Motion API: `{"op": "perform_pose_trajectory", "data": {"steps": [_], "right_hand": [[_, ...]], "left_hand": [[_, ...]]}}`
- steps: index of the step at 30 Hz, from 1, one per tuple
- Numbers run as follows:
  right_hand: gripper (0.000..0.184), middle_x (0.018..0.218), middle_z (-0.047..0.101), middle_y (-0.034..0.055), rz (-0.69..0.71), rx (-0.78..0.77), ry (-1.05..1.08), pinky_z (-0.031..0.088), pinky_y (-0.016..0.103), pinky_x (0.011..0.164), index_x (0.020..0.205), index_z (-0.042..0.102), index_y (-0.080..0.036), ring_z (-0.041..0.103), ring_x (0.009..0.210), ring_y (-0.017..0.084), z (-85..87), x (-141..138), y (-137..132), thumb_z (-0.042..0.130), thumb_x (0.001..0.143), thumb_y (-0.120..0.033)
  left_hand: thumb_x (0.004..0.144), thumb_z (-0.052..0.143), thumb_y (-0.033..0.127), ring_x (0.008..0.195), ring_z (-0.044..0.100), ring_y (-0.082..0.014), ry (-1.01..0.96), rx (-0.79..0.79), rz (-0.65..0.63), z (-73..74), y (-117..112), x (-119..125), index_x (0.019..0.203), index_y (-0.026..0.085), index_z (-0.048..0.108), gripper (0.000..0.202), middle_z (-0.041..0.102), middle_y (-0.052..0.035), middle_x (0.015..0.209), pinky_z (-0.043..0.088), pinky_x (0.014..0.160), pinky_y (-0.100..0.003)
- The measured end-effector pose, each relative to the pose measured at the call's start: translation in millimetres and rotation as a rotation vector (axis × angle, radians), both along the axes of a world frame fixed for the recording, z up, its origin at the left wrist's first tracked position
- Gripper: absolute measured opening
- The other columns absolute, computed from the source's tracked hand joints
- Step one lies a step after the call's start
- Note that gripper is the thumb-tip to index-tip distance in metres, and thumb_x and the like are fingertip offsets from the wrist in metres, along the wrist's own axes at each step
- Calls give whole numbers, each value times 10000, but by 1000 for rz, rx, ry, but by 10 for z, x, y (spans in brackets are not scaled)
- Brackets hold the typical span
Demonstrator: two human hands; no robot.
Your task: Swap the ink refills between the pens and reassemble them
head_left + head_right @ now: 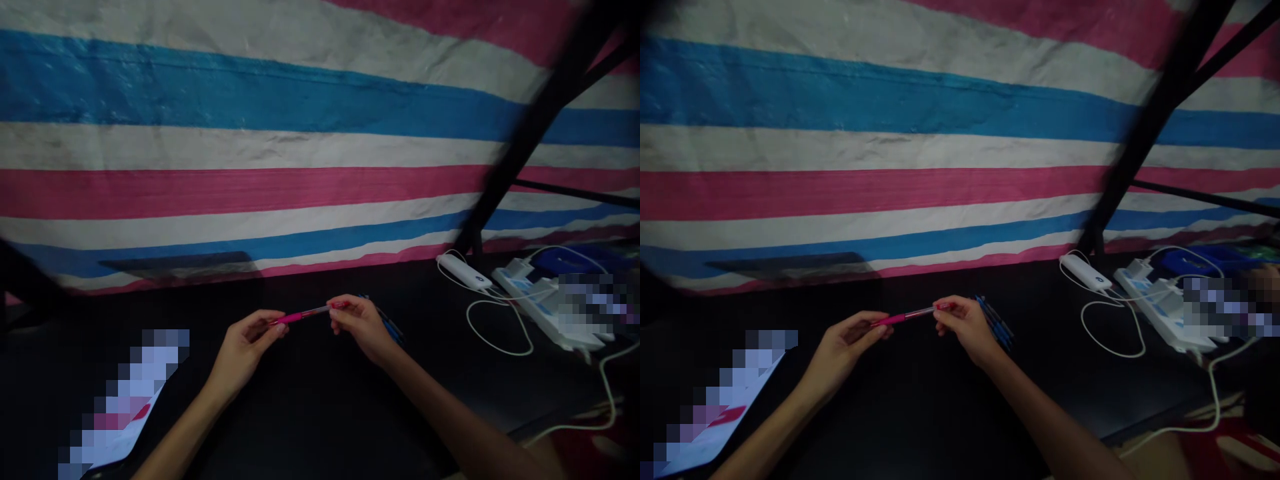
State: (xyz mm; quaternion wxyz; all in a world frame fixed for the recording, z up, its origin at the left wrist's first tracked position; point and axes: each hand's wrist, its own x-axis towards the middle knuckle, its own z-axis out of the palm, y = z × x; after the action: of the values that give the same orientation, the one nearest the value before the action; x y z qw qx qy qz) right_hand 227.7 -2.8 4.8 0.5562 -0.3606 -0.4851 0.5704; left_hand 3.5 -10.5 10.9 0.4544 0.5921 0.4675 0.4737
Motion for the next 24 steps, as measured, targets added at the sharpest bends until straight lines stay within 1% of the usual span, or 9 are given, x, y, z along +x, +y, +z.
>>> {"op": "perform_pose_trajectory", "data": {"steps": [2,5,8,11,16,18,21,23,24], "right_hand": [[223,709,600,27,29,-57,74,449,264,548,854,679,-161,560,611,134,10,-2,-3,726,697,-313],[223,733,612,40,36,-106,127,453,272,578,841,680,-153,564,621,131,17,3,-6,704,724,-341],[210,745,624,36,7,-75,96,461,277,624,873,672,-168,586,674,142,2,7,-4,721,710,-291],[222,756,630,31,-24,-27,52,461,271,631,897,659,-179,598,714,153,-27,3,3,726,701,-259],[254,789,626,18,-61,7,9,467,271,638,922,652,-195,584,687,138,-55,20,16,736,685,-231],[258,805,629,22,-5,-15,-4,466,269,631,939,655,-200,582,699,140,-48,43,15,728,695,-237],[166,749,623,40,131,-93,-93,420,231,544,848,677,-165,554,647,128,-28,72,5,674,754,-302],[210,651,585,24,167,-128,-192,341,205,470,777,685,-141,484,534,90,-19,78,-7,636,789,-344],[235,608,554,9,169,-138,-229,300,199,447,760,689,-133,441,491,74,-18,77,-14,627,796,-357]], "left_hand": [[746,669,350,852,672,-208,-24,-11,0,-4,-22,5,989,178,650,298,715,-67,901,523,814,-353],[730,689,345,874,670,-206,-10,8,26,-9,-27,0,984,185,662,301,719,-59,907,521,824,-331],[733,691,338,850,673,-194,-3,27,59,-28,-13,-20,985,188,661,295,720,-50,875,520,816,-314],[751,677,333,811,676,-186,2,24,66,-48,-1,-38,984,176,659,282,720,-50,829,522,802,-314],[753,675,329,817,674,-186,-9,14,66,-47,-15,-35,986,173,660,281,721,-52,837,522,805,-315],[752,676,324,845,671,-189,-10,35,69,-38,-27,-31,981,182,657,271,718,-48,868,518,815,-313],[773,652,317,878,661,-195,51,98,77,-30,-39,-45,990,196,646,249,707,-43,909,515,810,-311],[800,621,304,889,647,-195,170,206,85,-30,-44,-65,997,202,635,222,689,-44,938,509,803,-312],[814,603,295,897,636,-195,259,288,82,-30,-49,-73,997,203,630,206,675,-48,953,501,808,-317]]}}
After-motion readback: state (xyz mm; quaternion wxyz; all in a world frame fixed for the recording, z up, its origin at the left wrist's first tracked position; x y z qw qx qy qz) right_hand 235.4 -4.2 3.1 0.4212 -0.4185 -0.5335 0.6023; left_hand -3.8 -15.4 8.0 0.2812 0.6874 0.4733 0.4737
